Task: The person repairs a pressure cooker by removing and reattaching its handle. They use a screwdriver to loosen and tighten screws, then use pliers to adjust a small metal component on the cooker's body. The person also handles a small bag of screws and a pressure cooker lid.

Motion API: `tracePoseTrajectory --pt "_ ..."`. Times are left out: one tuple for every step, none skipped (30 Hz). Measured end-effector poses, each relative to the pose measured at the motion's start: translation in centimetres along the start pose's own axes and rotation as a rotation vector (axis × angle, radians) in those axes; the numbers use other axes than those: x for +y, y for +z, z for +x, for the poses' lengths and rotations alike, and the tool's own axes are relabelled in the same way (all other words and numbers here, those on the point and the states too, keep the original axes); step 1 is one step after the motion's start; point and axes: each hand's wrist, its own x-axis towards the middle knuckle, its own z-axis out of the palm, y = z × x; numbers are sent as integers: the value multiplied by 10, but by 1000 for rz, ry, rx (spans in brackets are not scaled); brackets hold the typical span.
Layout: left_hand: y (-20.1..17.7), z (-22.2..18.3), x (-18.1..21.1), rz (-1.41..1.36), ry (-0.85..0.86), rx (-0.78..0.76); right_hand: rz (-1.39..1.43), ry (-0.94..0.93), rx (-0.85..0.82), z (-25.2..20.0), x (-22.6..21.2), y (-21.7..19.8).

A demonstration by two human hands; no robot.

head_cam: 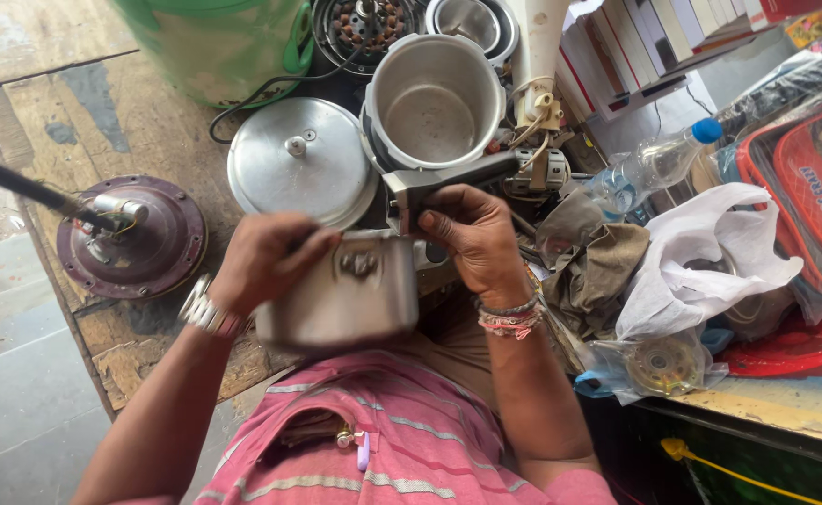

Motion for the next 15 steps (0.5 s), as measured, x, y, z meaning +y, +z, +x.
tracePoseTrajectory --pt "0 9 2 8 -46 14 -115 -16 -10 0 -7 4" --pt "-1 17 3 15 -92 28 -230 -32 -21 1 -15 8" --pt "-3 25 4 -22 -139 22 -316 -50 -65 1 -21 12" --pt "-4 32 4 -59 -185 16 -403 -68 -110 3 -27 16" --pt "-5 38 4 -97 -229 8 -490 -88 -152 4 -33 18" --pt "-6 42 4 -101 -206 10 -540 -55 -187 7 -39 20" --pt "-7 46 4 -104 -183 13 -589 -24 -223 12 -45 22" --pt "-8 48 3 -106 -159 16 -638 8 -259 16 -49 23" --pt "-9 50 3 -103 -151 13 -628 41 -286 22 -53 23" --pt "-9 52 2 -100 -143 10 -618 75 -313 28 -56 23" --pt "-9 53 1 -96 -135 8 -608 109 -342 33 -57 23" --pt "-8 54 1 -82 -131 12 -569 158 -315 37 -57 24" --pt "-7 55 1 -67 -126 16 -529 207 -288 40 -57 23" --pt "-6 56 0 -53 -121 21 -489 256 -261 43 -57 23" --pt "-6 56 0 -56 -121 19 -505 251 -264 45 -58 23"
